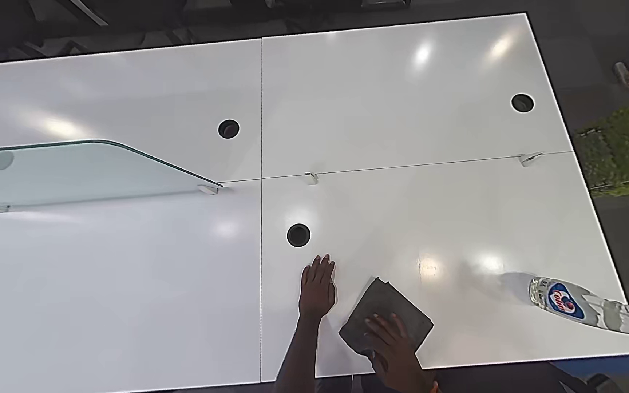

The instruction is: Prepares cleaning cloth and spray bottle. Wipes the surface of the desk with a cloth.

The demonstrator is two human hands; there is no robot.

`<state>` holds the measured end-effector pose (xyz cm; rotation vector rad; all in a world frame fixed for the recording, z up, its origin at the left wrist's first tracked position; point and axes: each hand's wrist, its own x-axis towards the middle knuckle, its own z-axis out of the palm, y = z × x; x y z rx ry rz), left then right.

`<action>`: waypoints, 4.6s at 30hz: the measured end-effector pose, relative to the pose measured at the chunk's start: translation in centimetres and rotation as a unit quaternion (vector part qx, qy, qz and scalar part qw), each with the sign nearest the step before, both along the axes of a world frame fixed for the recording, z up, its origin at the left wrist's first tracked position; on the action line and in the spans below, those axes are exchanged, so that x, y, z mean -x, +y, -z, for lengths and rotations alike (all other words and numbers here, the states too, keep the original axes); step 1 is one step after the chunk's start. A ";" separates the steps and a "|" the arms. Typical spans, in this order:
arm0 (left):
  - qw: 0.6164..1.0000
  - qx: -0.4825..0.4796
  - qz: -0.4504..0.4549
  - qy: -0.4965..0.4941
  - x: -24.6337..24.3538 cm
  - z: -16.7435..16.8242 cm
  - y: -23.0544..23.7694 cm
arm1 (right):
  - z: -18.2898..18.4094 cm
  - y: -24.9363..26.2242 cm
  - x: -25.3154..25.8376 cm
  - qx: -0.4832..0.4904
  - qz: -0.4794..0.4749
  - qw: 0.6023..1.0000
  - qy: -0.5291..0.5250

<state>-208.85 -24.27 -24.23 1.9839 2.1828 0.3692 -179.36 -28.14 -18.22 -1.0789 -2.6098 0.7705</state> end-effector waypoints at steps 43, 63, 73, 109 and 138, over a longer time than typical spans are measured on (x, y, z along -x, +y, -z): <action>1.000 0.002 0.000 -0.028 0.1 -0.1 0.0 | 3.4 34.1 2.1 -0.103 0.033 0.982 -0.154; 0.998 -0.025 0.035 -0.042 0.9 0.3 -0.1 | 3.3 -3.9 -5.8 0.001 0.137 0.977 -0.162; 1.000 -0.005 0.016 -0.011 -0.2 -0.7 0.2 | 2.9 2.1 -8.8 -0.022 0.343 0.912 -0.224; 0.968 0.031 -0.248 0.013 -16.7 -1.7 21.1 | 3.1 30.2 -12.4 -0.059 0.425 0.888 -0.167; 0.963 0.024 -0.265 0.038 -16.8 -1.7 21.4 | -1.4 57.2 -28.0 0.016 0.541 0.812 -0.218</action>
